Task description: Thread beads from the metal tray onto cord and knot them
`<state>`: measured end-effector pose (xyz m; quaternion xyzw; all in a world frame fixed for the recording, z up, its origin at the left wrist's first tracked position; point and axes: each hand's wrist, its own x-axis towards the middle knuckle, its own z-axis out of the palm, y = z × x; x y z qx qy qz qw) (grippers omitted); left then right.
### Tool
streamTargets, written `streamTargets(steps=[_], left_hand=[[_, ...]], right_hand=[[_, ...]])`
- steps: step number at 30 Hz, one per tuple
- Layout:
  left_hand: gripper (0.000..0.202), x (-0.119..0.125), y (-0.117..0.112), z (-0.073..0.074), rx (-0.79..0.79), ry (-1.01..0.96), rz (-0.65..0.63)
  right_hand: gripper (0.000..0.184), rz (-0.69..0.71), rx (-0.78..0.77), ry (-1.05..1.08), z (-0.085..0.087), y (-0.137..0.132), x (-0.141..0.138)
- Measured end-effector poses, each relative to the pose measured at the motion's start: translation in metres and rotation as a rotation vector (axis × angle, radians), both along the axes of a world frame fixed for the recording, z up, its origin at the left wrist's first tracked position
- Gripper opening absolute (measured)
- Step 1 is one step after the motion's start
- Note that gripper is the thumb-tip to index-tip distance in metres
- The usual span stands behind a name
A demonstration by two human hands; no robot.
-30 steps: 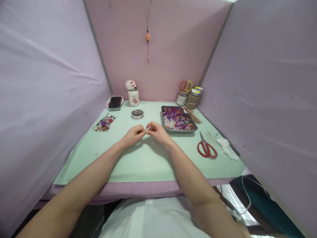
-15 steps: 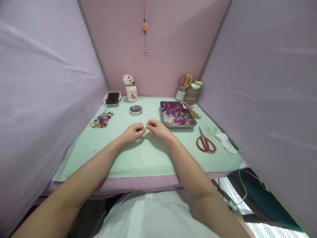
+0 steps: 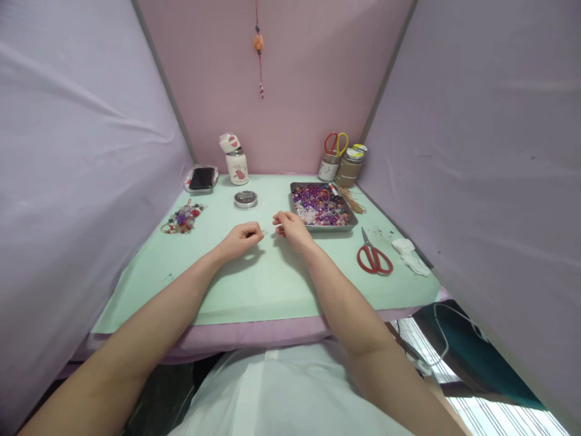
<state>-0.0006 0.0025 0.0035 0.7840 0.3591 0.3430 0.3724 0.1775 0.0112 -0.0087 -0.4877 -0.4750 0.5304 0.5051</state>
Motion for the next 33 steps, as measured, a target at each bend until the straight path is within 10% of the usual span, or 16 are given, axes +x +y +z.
streamTargets(steps=[8, 22, 33], left_hand=[[0.017, 0.0, 0.002, -0.004, 0.043, 0.039, 0.031], [0.022, -0.002, 0.009, -0.009, 0.154, 0.103, 0.08], [0.017, -0.014, 0.015, 0.005, -0.184, -0.04, 0.215]], right_hand=[[0.032, 0.283, -0.058, 0.066, 0.005, -0.011, -0.003], [0.025, 0.161, 0.019, 0.09, -0.002, -0.007, -0.01], [0.027, -0.016, 0.092, 0.154, -0.002, -0.004, -0.014]])
